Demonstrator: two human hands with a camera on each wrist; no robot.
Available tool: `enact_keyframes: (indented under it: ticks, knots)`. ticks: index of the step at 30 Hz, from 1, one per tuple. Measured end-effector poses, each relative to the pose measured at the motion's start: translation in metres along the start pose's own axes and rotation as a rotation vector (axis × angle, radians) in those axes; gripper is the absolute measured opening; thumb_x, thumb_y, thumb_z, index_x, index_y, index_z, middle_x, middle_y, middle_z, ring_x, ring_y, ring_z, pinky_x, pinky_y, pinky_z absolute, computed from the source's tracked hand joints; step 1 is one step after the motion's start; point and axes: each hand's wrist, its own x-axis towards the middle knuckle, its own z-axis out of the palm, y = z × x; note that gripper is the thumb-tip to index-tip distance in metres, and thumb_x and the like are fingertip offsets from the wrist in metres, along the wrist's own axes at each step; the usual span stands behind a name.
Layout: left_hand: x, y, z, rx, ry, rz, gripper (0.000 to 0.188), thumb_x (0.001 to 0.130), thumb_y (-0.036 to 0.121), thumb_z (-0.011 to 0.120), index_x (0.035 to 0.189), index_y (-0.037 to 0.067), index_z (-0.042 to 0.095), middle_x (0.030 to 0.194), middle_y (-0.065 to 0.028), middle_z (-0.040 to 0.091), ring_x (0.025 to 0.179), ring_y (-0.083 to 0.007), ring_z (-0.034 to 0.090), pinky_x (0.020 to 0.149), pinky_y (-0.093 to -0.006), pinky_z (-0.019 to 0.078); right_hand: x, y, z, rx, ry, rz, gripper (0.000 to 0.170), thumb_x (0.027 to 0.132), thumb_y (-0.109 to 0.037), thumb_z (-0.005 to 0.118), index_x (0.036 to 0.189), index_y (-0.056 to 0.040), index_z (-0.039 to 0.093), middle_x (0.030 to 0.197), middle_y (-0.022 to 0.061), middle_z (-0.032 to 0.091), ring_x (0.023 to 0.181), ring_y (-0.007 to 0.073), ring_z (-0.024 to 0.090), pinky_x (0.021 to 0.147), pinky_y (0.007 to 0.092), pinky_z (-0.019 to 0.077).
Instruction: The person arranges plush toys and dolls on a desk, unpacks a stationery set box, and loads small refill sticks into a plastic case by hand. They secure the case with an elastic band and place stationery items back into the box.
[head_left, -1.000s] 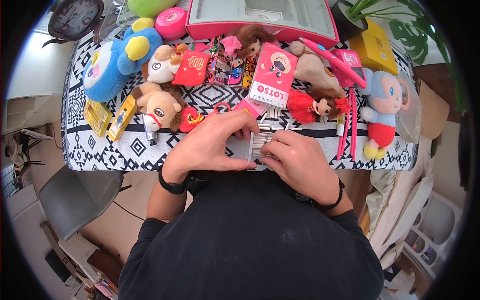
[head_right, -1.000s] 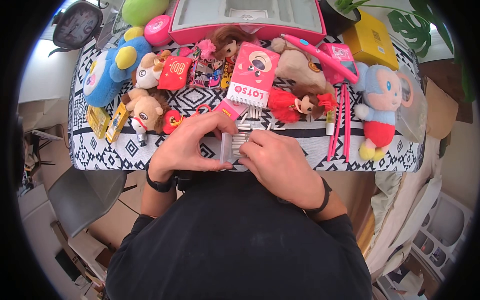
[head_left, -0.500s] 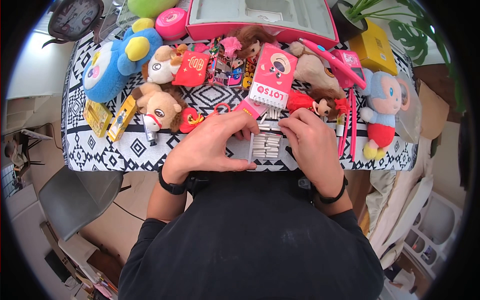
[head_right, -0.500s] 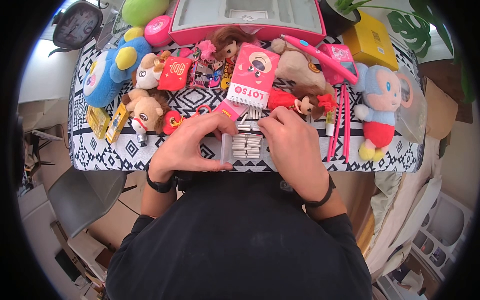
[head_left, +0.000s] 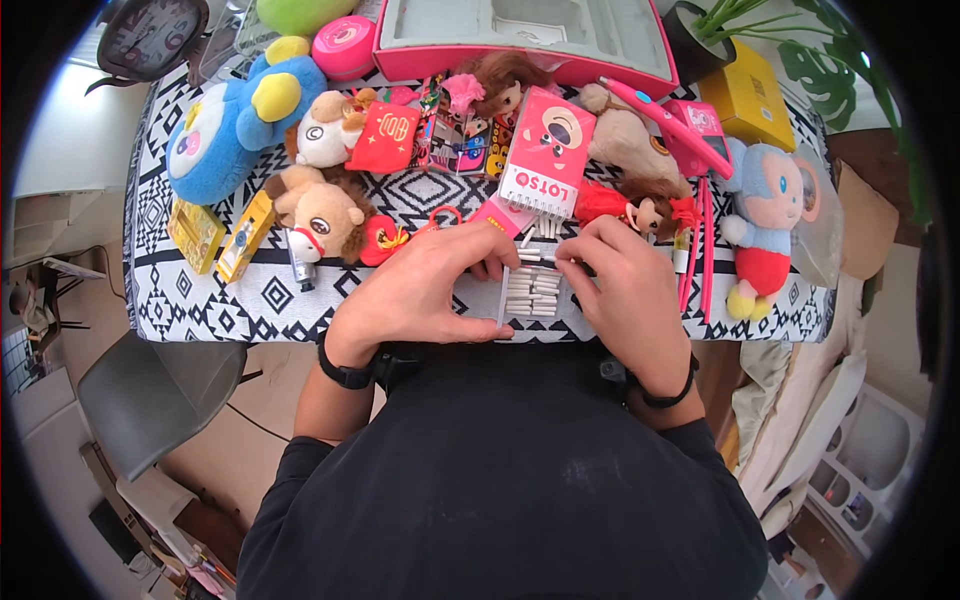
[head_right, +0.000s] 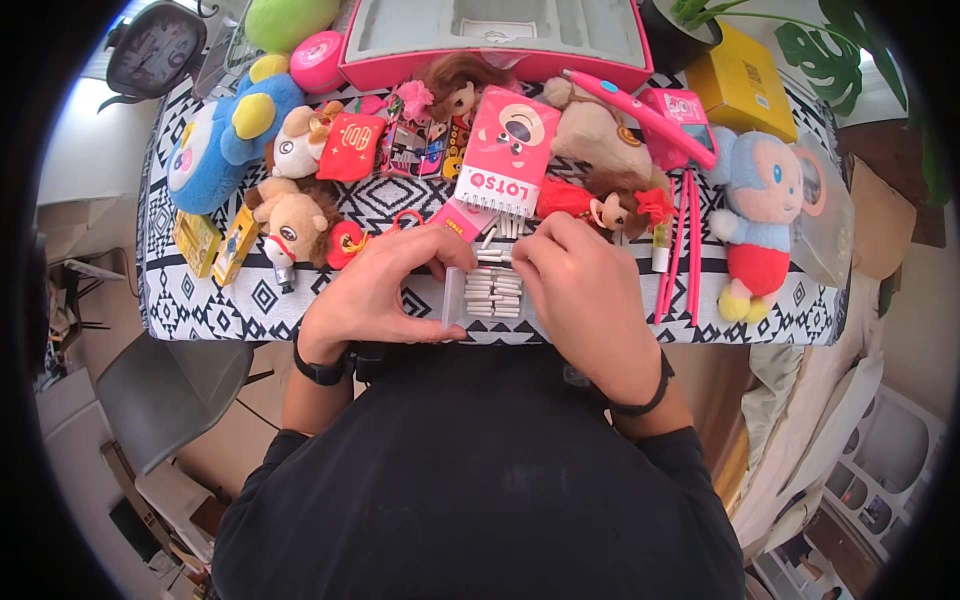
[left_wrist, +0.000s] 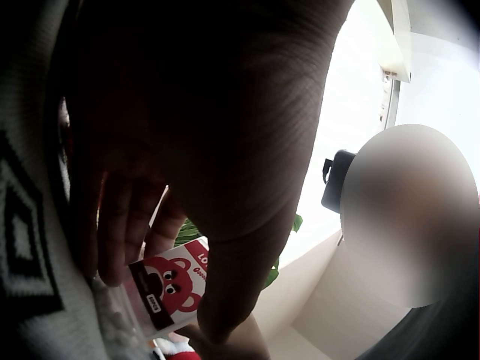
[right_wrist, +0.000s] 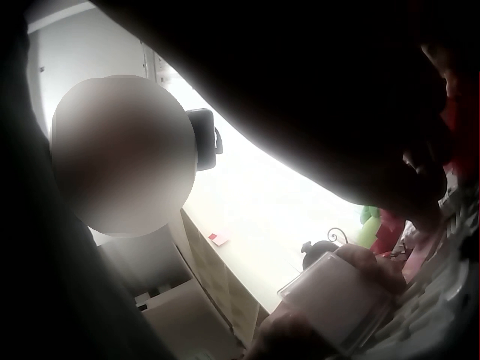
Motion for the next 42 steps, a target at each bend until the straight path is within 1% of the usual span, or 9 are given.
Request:
enact_keyframes:
  ticks: [2,6,8,15,18,24,30,36,42]
  knots:
    - [0.0,0.0,0.0,-0.008,-0.005,-0.007,0.062,0.08,0.023,0.108,0.129,0.005,0.075,0.128,-0.0089,0.08,0.107,-0.0262,0.079,0.093,-0.0387,0.0662,-0.003,-0.006,-0.006,0.074,-0.094,-0.003,0.011,0.095,-0.009,0.089,0.1,-0.005,0.081,0.1,0.0089,0.071,0.091,0.0308,0.077,0.077,0.0441,0.0624]
    - [0.0,0.0,0.0,-0.008,-0.004,-0.012,0.062,0.079,0.022,0.108,0.13,0.005,0.075,0.128,-0.0091,0.08,0.107,-0.0266,0.079,0.093,-0.0388,0.0663,-0.009,-0.013,0.001,0.131,-0.125,-0.062,0.015,0.093,-0.006,0.092,0.103,-0.0053,0.082,0.101,0.0078,0.073,0.088,0.0322,0.077,0.074,0.0435,0.0613]
    - [-0.001,0.0,0.001,-0.001,0.003,-0.006,0.063,0.079,0.022,0.108,0.13,0.005,0.075,0.128,-0.0093,0.08,0.107,-0.0267,0.079,0.092,-0.0386,0.0663,-0.01,-0.015,0.004,0.12,-0.186,-0.095,0.014,0.094,-0.01,0.089,0.1,-0.0051,0.078,0.099,0.0085,0.068,0.092,0.0314,0.076,0.077,0.0461,0.0622]
    - [0.0,-0.001,0.0,-0.007,-0.009,-0.009,0.063,0.079,0.022,0.108,0.13,0.005,0.075,0.129,-0.0095,0.079,0.107,-0.0269,0.079,0.094,-0.0388,0.0663,-0.011,-0.017,0.009,0.133,-0.223,-0.125,0.014,0.095,-0.01,0.089,0.101,-0.0046,0.077,0.099,0.0086,0.068,0.093,0.0315,0.076,0.078,0.0466,0.0623]
    - [0.0,-0.001,0.0,0.0,-0.007,-0.005,0.063,0.079,0.022,0.108,0.13,0.005,0.075,0.128,-0.0093,0.079,0.106,-0.0265,0.079,0.094,-0.0389,0.0664,-0.009,-0.015,0.007,0.158,-0.19,-0.12,0.015,0.095,-0.009,0.089,0.102,-0.0043,0.078,0.101,0.0087,0.069,0.093,0.0317,0.076,0.079,0.0466,0.0626]
    - [0.0,0.0,0.0,0.02,-0.007,0.005,0.064,0.079,0.024,0.108,0.13,0.005,0.075,0.128,-0.0089,0.079,0.107,-0.0257,0.079,0.094,-0.0391,0.0665,0.003,0.006,0.015,-0.022,0.017,-0.052,0.019,0.096,-0.006,0.086,0.115,-0.005,0.084,0.103,0.0084,0.074,0.097,0.031,0.078,0.08,0.0447,0.0636]
    - [0.0,-0.001,0.0,0.02,-0.005,0.014,0.063,0.079,0.024,0.107,0.13,0.005,0.075,0.128,-0.0084,0.079,0.107,-0.0256,0.078,0.094,-0.0393,0.0669,0.009,0.002,0.02,-0.089,-0.037,-0.043,0.026,0.095,-0.004,0.081,0.121,-0.006,0.084,0.103,0.01,0.071,0.098,0.0311,0.077,0.08,0.0453,0.0632]
    - [0.0,-0.001,0.0,0.012,-0.008,-0.004,0.063,0.079,0.024,0.107,0.129,0.005,0.075,0.127,-0.0083,0.079,0.105,-0.0254,0.078,0.094,-0.039,0.0666,0.008,0.006,0.024,-0.117,0.012,0.013,0.018,0.097,-0.011,0.088,0.113,-0.0056,0.082,0.103,0.0104,0.069,0.097,0.0322,0.076,0.08,0.0461,0.0624]
    - [0.0,0.0,0.0,0.012,-0.008,0.004,0.063,0.079,0.024,0.107,0.129,0.005,0.074,0.127,-0.0084,0.079,0.105,-0.0251,0.078,0.094,-0.0387,0.0664,0.008,0.002,0.029,-0.167,0.048,0.062,0.023,0.094,-0.017,0.093,0.109,-0.0056,0.081,0.103,0.0104,0.069,0.095,0.032,0.076,0.08,0.0465,0.0617]
